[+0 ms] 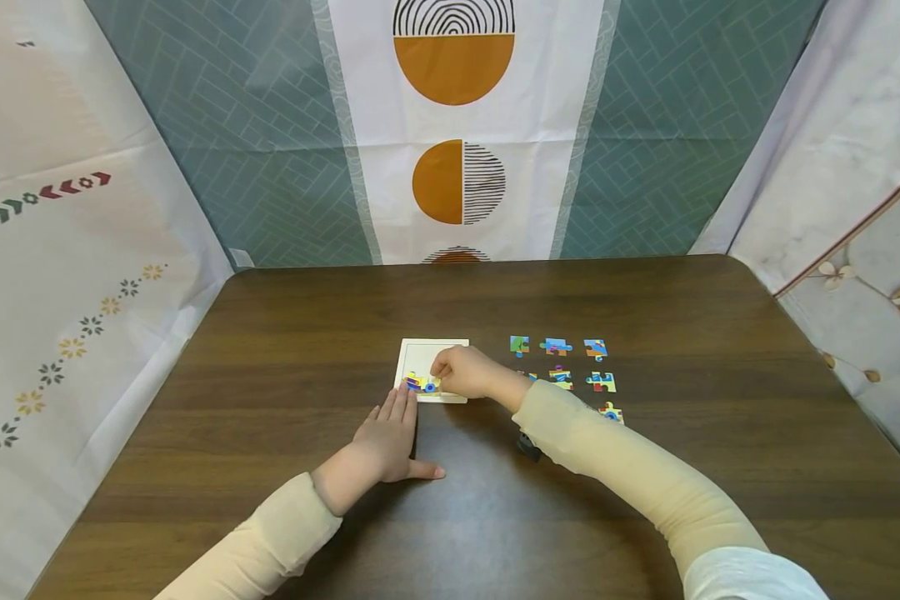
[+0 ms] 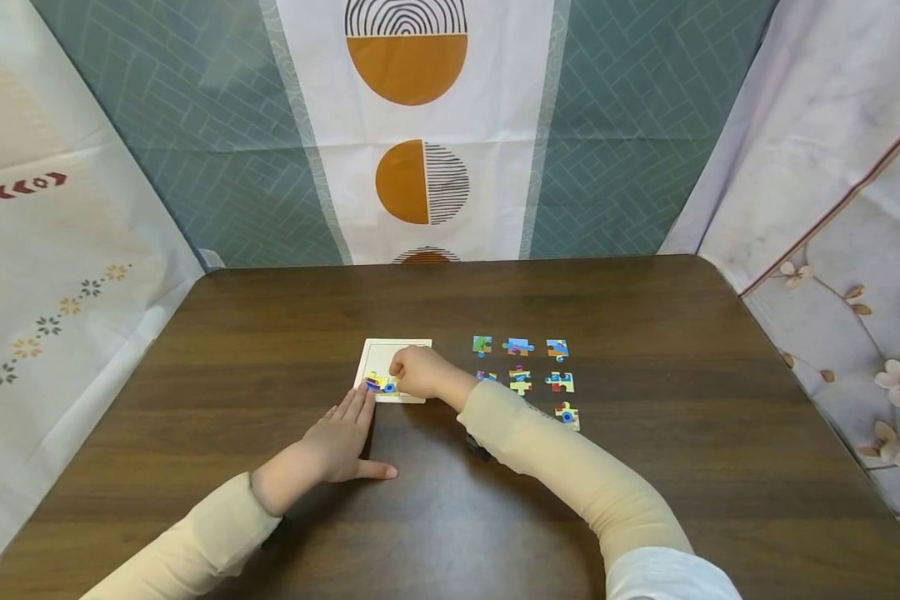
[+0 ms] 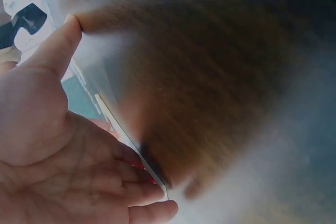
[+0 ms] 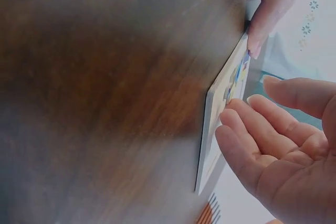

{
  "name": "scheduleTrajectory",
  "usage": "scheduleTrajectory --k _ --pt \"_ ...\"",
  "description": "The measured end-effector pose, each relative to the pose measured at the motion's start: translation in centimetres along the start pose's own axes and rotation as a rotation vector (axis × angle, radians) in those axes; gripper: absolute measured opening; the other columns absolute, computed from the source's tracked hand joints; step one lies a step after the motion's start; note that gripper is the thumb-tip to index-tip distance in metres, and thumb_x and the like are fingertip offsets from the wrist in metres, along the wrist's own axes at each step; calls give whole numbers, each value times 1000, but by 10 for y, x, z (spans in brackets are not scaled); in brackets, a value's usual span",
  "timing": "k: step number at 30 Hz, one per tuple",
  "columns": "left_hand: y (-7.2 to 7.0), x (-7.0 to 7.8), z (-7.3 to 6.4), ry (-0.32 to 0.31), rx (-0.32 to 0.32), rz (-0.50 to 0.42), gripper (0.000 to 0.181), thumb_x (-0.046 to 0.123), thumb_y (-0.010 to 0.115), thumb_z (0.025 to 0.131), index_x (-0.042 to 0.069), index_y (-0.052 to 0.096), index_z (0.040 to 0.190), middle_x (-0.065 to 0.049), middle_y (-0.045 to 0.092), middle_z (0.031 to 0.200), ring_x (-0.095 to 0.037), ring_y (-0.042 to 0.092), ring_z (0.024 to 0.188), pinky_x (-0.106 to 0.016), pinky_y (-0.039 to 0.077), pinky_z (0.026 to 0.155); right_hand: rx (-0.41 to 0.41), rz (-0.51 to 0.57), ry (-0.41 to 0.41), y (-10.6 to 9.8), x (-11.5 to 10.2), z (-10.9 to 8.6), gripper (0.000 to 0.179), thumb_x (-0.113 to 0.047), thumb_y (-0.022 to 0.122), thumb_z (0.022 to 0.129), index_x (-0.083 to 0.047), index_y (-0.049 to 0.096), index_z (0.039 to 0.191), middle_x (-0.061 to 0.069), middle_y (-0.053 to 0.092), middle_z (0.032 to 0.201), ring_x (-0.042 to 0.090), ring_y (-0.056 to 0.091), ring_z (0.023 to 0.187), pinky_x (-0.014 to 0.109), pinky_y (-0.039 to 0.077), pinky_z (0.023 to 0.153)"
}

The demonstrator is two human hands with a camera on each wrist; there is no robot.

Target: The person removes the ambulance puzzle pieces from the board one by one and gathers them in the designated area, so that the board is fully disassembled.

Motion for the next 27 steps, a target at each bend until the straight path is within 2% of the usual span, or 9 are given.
scheduleTrajectory --k 15,22,27 --pt "1 -1 -2 -11 5 28 116 72 62 73 -5 18 149 -20 11 158 -32 16 145 -50 24 114 11 59 37 3 3 8 16 -1 67 81 -1 68 96 11 70 96 21 65 92 28 52 82" --pt "0 -1 -1 -11 7 50 116 73 59 74 -4 18 149 -20 11 158 -32 16 145 -49 24 114 29 82 36 4 5 10 19 2 68 77 1 67 96 11 69 91 20 63 87 25 51 78" --pt "1 -2 0 -9 -1 70 115 75 57 74 -3 19 149 -19 11 158 -31 16 146 -48 26 114 27 90 34 4 5 10 21 2 69 77 2 66 98 12 69 94 20 64 89 26 51 79"
Point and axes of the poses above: each hand's wrist, its own z-axis towards the middle knuckle, its own y-axis out of the palm, x = y × z, the point moved 8 cm from there along z, towards the middle knuckle
